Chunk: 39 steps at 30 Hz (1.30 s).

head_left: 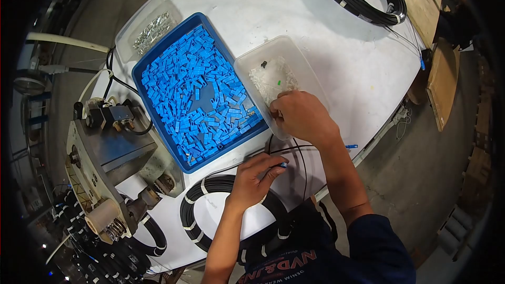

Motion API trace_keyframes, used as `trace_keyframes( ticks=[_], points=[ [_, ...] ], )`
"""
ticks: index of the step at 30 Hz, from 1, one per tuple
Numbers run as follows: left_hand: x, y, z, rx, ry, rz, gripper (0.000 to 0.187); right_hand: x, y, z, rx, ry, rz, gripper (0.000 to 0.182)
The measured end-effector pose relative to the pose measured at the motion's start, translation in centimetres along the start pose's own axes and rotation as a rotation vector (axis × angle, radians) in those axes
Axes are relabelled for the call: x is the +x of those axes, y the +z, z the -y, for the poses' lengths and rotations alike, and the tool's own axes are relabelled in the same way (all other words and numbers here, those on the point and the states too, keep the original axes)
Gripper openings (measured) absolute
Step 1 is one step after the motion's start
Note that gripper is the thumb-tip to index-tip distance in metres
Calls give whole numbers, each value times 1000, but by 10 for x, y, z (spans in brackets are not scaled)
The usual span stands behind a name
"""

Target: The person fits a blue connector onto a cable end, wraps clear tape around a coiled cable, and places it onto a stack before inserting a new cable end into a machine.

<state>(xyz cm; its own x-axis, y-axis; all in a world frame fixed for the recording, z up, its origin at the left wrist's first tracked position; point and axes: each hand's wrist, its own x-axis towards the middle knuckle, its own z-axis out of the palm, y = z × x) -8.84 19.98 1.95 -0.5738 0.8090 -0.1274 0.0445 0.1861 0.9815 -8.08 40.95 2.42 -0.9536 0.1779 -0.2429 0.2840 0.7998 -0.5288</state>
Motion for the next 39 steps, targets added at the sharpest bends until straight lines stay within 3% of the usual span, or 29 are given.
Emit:
trace_keyframes(
  ticks=[3, 6, 8, 12, 15, 17, 21, 26, 32, 37, 39],
  points=[
    [0, 0, -3, 10, -13, -28, 18, 0, -1, 1, 4, 20, 39, 16],
    [1, 0, -4, 9, -22, -44, 17, -1, -1, 1, 18, -29, -54, 17],
    [1, 1, -4, 18, -9, -49, 17, 0, -2, 1, -52, 22, 50, 17],
    [0, 0, 0, 42, 12, -47, 20, 1, 0, -2, -67, -11, 40, 14],
    [0, 0, 1, -8, -22, -61, 20, -3, 2, -4, -3, -94, -83, 10],
    [-1, 0, 3, -34, -40, -105, 20, -6, 0, -3, 82, -156, -217, 8],
    [-2, 0, 4, 9, -32, -135, 18, -19, -17, 10, 280, -187, -279, 9],
    [-5, 1, 0, 11, -13, -187, 15, -52, -26, 33, 515, -136, -414, 11],
    [-24, 10, -5, -43, -7, -217, 15, -86, 7, 43, 748, -48, -515, 13],
    [-63, 17, -9, -61, -90, -250, 13, -117, 30, 55, 841, -40, -427, 13],
    [-79, 19, -9, -112, 20, -336, 11, -126, 42, 65, 976, -88, -398, 13]
  ],
)
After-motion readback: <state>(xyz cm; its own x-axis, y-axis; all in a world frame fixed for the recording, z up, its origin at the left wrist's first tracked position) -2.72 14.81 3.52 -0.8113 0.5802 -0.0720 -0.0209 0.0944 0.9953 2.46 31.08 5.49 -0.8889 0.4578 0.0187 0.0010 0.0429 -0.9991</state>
